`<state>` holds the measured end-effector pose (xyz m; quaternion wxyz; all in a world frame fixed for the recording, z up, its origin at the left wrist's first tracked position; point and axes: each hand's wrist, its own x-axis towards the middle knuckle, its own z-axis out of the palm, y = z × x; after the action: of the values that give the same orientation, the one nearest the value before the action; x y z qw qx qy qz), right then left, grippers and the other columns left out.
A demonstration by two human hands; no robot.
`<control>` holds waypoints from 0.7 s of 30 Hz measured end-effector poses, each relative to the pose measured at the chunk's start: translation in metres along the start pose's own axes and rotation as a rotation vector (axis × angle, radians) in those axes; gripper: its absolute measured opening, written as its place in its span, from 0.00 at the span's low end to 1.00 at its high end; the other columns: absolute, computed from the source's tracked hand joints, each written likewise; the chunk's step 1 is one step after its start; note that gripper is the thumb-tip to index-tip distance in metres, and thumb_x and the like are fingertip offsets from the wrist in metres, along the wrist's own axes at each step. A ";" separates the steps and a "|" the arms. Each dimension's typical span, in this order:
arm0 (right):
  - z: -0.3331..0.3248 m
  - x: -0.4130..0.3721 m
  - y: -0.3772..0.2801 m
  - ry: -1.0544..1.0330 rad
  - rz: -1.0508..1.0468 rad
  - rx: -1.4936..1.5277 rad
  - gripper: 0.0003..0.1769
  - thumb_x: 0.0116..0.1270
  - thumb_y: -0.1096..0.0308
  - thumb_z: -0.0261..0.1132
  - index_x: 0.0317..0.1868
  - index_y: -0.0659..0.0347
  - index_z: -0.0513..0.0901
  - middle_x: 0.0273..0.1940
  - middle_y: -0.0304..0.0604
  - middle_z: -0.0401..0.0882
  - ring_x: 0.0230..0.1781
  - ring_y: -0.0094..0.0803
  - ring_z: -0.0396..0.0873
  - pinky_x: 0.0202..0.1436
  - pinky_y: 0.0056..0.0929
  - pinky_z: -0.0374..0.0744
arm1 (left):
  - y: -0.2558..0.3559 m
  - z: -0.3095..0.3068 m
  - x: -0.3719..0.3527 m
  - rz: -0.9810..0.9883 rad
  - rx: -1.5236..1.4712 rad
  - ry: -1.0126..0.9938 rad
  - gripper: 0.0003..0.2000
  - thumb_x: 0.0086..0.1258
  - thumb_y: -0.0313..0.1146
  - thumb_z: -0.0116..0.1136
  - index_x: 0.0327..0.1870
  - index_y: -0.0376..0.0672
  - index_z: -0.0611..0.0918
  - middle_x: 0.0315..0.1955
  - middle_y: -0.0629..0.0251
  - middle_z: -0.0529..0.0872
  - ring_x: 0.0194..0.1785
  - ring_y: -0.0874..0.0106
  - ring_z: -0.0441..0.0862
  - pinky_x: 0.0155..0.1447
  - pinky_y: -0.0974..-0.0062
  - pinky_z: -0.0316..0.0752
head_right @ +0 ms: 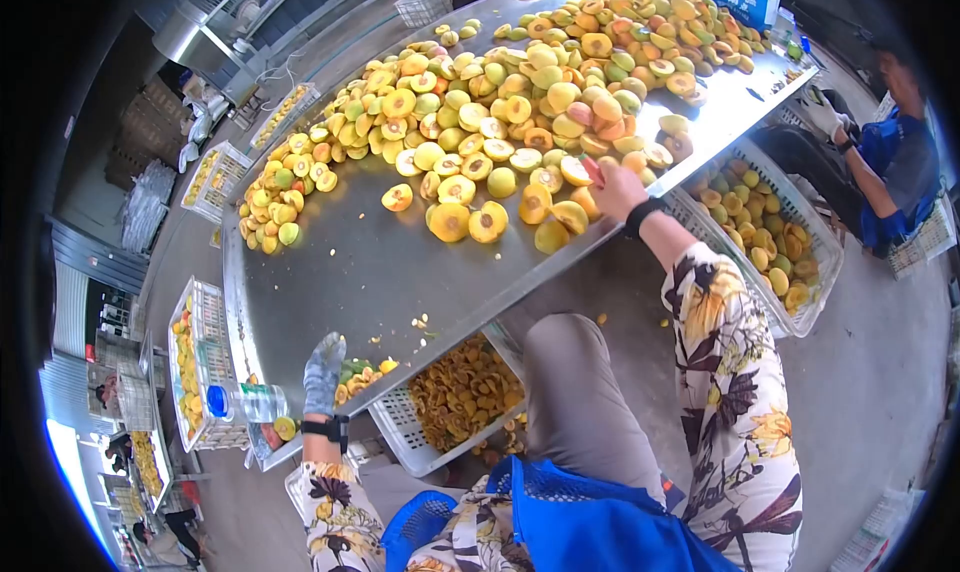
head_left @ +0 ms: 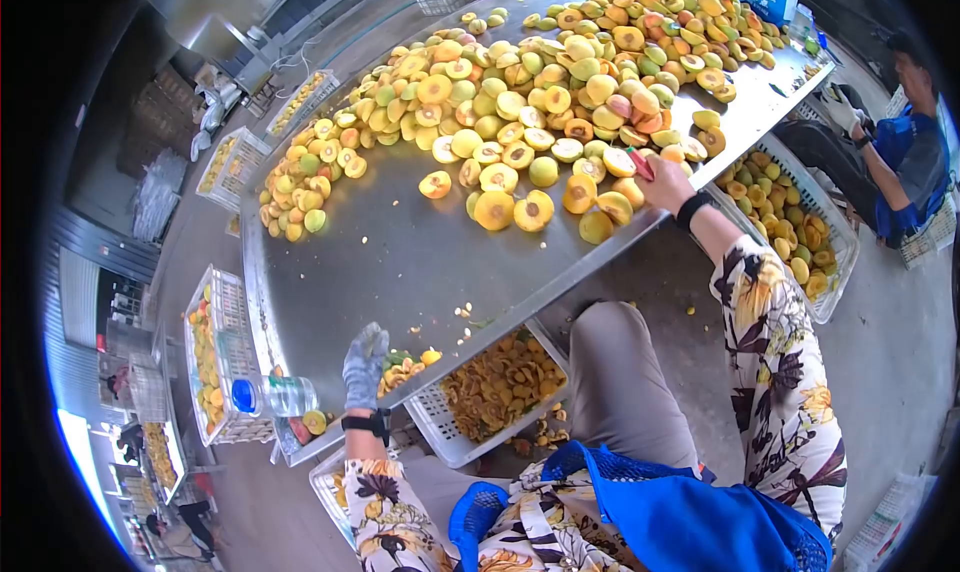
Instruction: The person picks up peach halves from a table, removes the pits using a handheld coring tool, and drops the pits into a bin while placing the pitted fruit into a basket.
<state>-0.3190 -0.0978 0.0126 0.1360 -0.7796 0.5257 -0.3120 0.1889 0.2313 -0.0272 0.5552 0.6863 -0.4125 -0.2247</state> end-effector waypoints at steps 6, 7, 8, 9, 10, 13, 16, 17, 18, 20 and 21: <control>0.018 0.059 0.028 -0.065 0.074 -0.158 0.13 0.55 0.65 0.61 0.34 0.65 0.70 0.31 0.60 0.76 0.36 0.55 0.75 0.39 0.46 0.73 | 0.002 0.084 0.122 0.120 0.216 -0.112 0.20 0.58 0.32 0.63 0.51 0.38 0.75 0.52 0.53 0.76 0.57 0.66 0.72 0.61 0.72 0.69; 0.021 0.064 0.031 -0.084 0.081 -0.175 0.14 0.55 0.65 0.61 0.35 0.65 0.70 0.31 0.60 0.76 0.35 0.56 0.75 0.39 0.47 0.73 | 0.004 0.102 0.142 0.135 0.327 -0.121 0.24 0.58 0.39 0.64 0.54 0.38 0.74 0.54 0.51 0.75 0.58 0.62 0.72 0.62 0.70 0.67; 0.027 0.068 0.040 -0.090 0.058 -0.193 0.14 0.56 0.65 0.60 0.36 0.66 0.69 0.31 0.61 0.76 0.35 0.56 0.75 0.38 0.47 0.73 | -0.002 0.118 0.165 0.125 0.373 -0.113 0.28 0.56 0.45 0.64 0.55 0.39 0.73 0.55 0.50 0.73 0.59 0.58 0.70 0.63 0.69 0.65; 0.032 0.070 0.045 -0.069 0.047 -0.199 0.13 0.56 0.65 0.60 0.36 0.66 0.69 0.29 0.60 0.76 0.34 0.57 0.75 0.38 0.47 0.73 | -0.018 0.132 0.189 0.113 0.418 -0.106 0.33 0.54 0.51 0.64 0.57 0.40 0.72 0.57 0.48 0.71 0.60 0.55 0.69 0.64 0.68 0.64; 0.034 0.071 0.048 -0.068 0.054 -0.207 0.13 0.56 0.65 0.60 0.35 0.66 0.69 0.29 0.60 0.76 0.34 0.57 0.75 0.37 0.47 0.73 | -0.047 0.148 0.214 0.116 0.412 -0.093 0.33 0.54 0.51 0.64 0.57 0.40 0.72 0.57 0.48 0.71 0.60 0.55 0.69 0.64 0.68 0.64; 0.031 0.071 0.051 -0.108 0.039 -0.243 0.13 0.56 0.66 0.59 0.35 0.66 0.68 0.29 0.61 0.76 0.33 0.56 0.76 0.36 0.47 0.73 | -0.060 0.193 0.254 0.141 0.469 -0.047 0.23 0.63 0.38 0.58 0.55 0.36 0.72 0.53 0.51 0.70 0.52 0.56 0.75 0.52 0.66 0.76; 0.036 0.067 0.047 -0.138 0.038 -0.313 0.14 0.55 0.65 0.60 0.39 0.64 0.70 0.30 0.59 0.77 0.33 0.55 0.77 0.37 0.47 0.74 | 0.049 0.230 0.234 0.092 0.769 -0.141 0.32 0.55 0.45 0.66 0.58 0.36 0.70 0.50 0.50 0.75 0.51 0.64 0.76 0.54 0.70 0.72; 0.042 0.063 0.045 -0.088 0.026 -0.302 0.14 0.55 0.65 0.60 0.40 0.63 0.70 0.30 0.59 0.77 0.33 0.55 0.77 0.37 0.46 0.74 | 0.045 0.238 0.242 0.092 0.765 -0.143 0.32 0.55 0.45 0.66 0.58 0.36 0.70 0.50 0.50 0.75 0.51 0.64 0.76 0.54 0.70 0.72; 0.048 0.064 0.043 -0.086 0.055 -0.346 0.15 0.56 0.64 0.59 0.42 0.61 0.71 0.30 0.58 0.78 0.32 0.55 0.77 0.36 0.46 0.75 | 0.042 0.247 0.252 0.036 0.588 -0.210 0.33 0.54 0.46 0.67 0.58 0.37 0.70 0.50 0.50 0.76 0.51 0.65 0.76 0.55 0.71 0.72; 0.050 0.068 0.036 -0.103 0.101 -0.275 0.15 0.55 0.64 0.59 0.42 0.62 0.71 0.29 0.58 0.78 0.32 0.55 0.77 0.36 0.47 0.75 | 0.057 0.259 0.245 -0.107 0.297 -0.297 0.42 0.49 0.54 0.69 0.62 0.39 0.66 0.52 0.51 0.76 0.53 0.62 0.76 0.57 0.71 0.71; 0.052 0.068 0.029 -0.114 0.140 -0.195 0.16 0.55 0.64 0.59 0.42 0.63 0.71 0.29 0.59 0.78 0.31 0.54 0.78 0.37 0.48 0.75 | 0.051 0.269 0.244 -0.114 0.294 -0.306 0.42 0.49 0.54 0.69 0.62 0.39 0.66 0.52 0.51 0.76 0.53 0.62 0.76 0.57 0.71 0.71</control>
<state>-0.2902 -0.1775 -0.0192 0.1109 -0.7669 0.5982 -0.2044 0.1026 -0.1250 -0.0183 0.3666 0.7398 -0.4810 -0.2949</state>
